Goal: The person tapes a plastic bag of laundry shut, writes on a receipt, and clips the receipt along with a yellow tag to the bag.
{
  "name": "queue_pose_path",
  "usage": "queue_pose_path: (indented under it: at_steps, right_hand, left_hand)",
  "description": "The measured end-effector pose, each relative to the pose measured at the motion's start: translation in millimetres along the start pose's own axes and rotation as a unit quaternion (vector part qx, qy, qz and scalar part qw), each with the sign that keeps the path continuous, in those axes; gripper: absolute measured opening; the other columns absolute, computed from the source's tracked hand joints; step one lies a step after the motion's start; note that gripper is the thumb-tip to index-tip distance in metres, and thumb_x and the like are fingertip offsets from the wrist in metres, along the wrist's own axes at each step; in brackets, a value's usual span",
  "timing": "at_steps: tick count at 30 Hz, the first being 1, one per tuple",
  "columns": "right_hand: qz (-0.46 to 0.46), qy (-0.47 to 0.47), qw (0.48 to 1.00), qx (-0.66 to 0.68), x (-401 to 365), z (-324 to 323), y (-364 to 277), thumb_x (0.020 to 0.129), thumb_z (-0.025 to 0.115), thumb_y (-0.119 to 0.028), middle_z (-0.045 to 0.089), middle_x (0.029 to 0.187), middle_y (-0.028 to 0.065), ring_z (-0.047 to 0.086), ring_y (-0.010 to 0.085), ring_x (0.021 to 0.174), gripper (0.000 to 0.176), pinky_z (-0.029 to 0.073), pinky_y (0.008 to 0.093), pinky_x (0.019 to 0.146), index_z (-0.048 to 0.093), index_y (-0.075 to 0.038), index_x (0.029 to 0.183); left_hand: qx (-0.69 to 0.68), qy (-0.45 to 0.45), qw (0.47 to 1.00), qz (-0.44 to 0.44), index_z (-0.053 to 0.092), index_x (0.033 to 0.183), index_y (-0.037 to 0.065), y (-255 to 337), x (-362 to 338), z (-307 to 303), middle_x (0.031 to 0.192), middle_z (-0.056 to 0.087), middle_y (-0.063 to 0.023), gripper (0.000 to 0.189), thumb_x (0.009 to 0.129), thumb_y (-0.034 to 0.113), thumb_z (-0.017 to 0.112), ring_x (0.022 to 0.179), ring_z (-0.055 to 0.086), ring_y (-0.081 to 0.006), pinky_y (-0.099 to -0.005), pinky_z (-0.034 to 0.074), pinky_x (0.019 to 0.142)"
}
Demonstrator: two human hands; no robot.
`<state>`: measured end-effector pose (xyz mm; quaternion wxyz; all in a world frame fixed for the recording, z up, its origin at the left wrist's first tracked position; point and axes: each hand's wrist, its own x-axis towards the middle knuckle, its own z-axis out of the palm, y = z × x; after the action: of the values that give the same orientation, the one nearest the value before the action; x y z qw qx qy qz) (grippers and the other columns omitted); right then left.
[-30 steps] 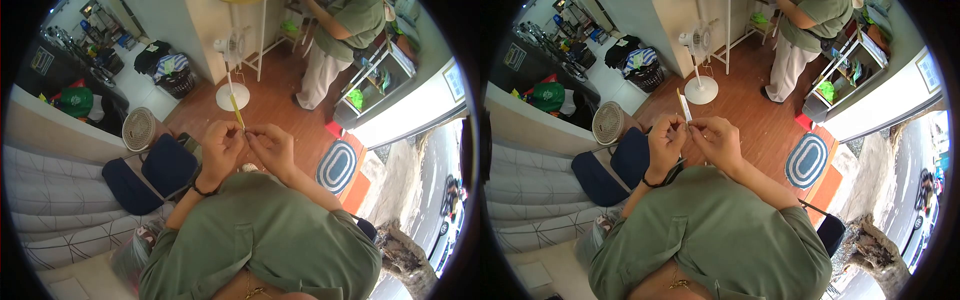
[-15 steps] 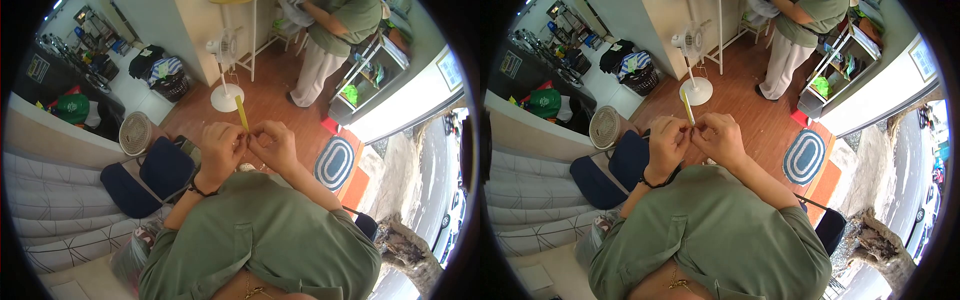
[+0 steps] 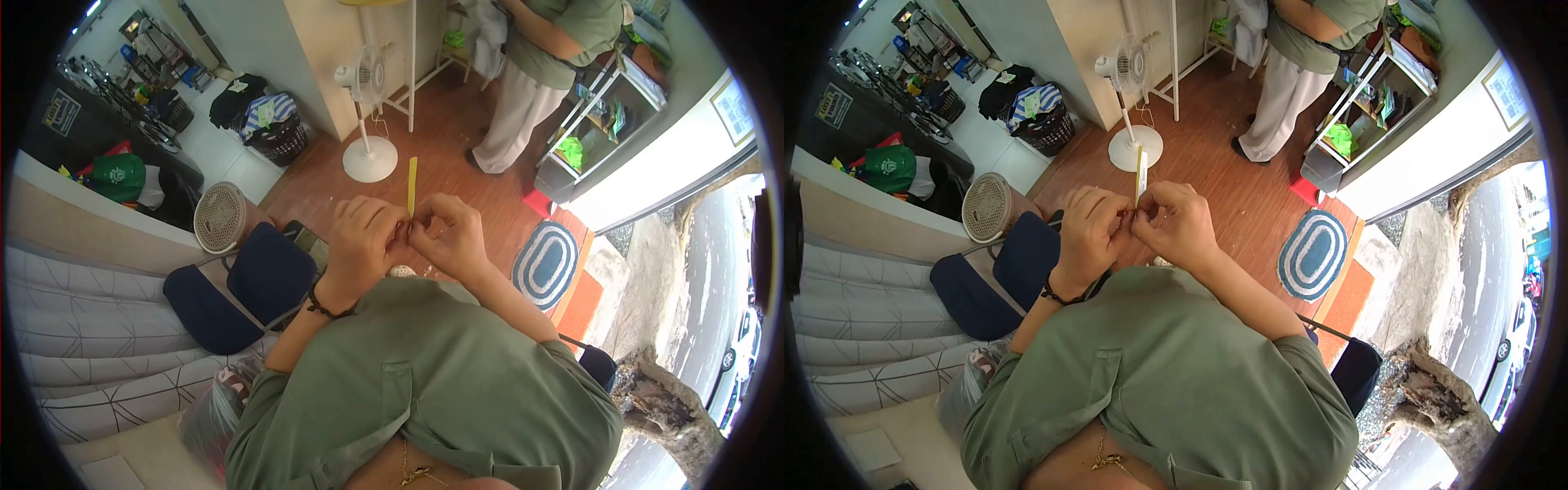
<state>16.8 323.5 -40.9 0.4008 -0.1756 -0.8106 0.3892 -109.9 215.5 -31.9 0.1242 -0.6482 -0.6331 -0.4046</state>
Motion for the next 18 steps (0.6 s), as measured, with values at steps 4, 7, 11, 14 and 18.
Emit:
queue_pose_path:
  at_steps: [4, 7, 11, 14, 18]
  right_hand:
    - [0.031, -0.019, 0.999, 0.023, -1, -2, 1, 0.068, 0.068, -0.006, 0.064, 0.07, 0.0063, 0.06, 0.021, 0.066, 0.009, 0.048, 0.0323, 0.066, 0.061, -0.004, 0.073]
    - [0.045, -0.037, 0.998, 0.028, -1, -4, 1, 0.069, 0.066, -0.004, 0.064, 0.071, 0.0077, 0.062, 0.0155, 0.068, 0.009, 0.049, 0.029, 0.066, 0.061, 0.0, 0.076]
    - [0.059, -0.032, 0.996, 0.058, 1, -1, 3, 0.068, 0.067, -0.005, 0.064, 0.07, 0.0067, 0.06, 0.0188, 0.065, 0.008, 0.048, 0.0308, 0.065, 0.062, -0.003, 0.074]
    - [0.06, -0.028, 0.995, 0.079, 2, 1, 3, 0.068, 0.068, -0.006, 0.063, 0.069, 0.0063, 0.059, 0.0187, 0.063, 0.008, 0.047, 0.0303, 0.062, 0.062, -0.003, 0.073]
    - [0.095, -0.034, 0.988, 0.117, 2, 3, 3, 0.071, 0.068, -0.006, 0.06, 0.066, 0.0038, 0.055, 0.0098, 0.061, 0.008, 0.044, 0.0252, 0.058, 0.061, -0.002, 0.074]
  left_hand:
    - [-0.008, -0.005, 1.0, -0.007, 0.062, 0.088, 0.007, 1, 1, 0, 0.083, 0.059, -0.0053, 0.02, 0.071, 0.001, 0.07, 0.079, 0.056, -0.0263, -0.0382, 0.04, 0.073]
    - [-0.024, 0.017, 0.999, -0.018, 0.062, 0.086, 0.009, -1, -1, 4, 0.081, 0.06, -0.0027, 0.019, 0.069, 0.005, 0.071, 0.079, 0.057, -0.0234, -0.0378, 0.04, 0.071]
    - [-0.073, 0.017, 0.996, -0.057, 0.061, 0.086, 0.008, -3, -4, 7, 0.082, 0.06, -0.0037, 0.019, 0.07, 0.004, 0.07, 0.079, 0.057, -0.0253, -0.0383, 0.041, 0.073]
    - [-0.121, 0.01, 0.989, -0.084, 0.061, 0.088, 0.005, -8, -7, 10, 0.083, 0.06, -0.0063, 0.018, 0.072, 0.003, 0.069, 0.079, 0.057, -0.0266, -0.038, 0.043, 0.072]
    - [-0.206, -0.006, 0.969, -0.139, 0.06, 0.091, 0.002, -8, -8, 9, 0.083, 0.06, -0.0084, 0.014, 0.079, 0.003, 0.066, 0.076, 0.057, -0.0221, -0.0319, 0.044, 0.068]
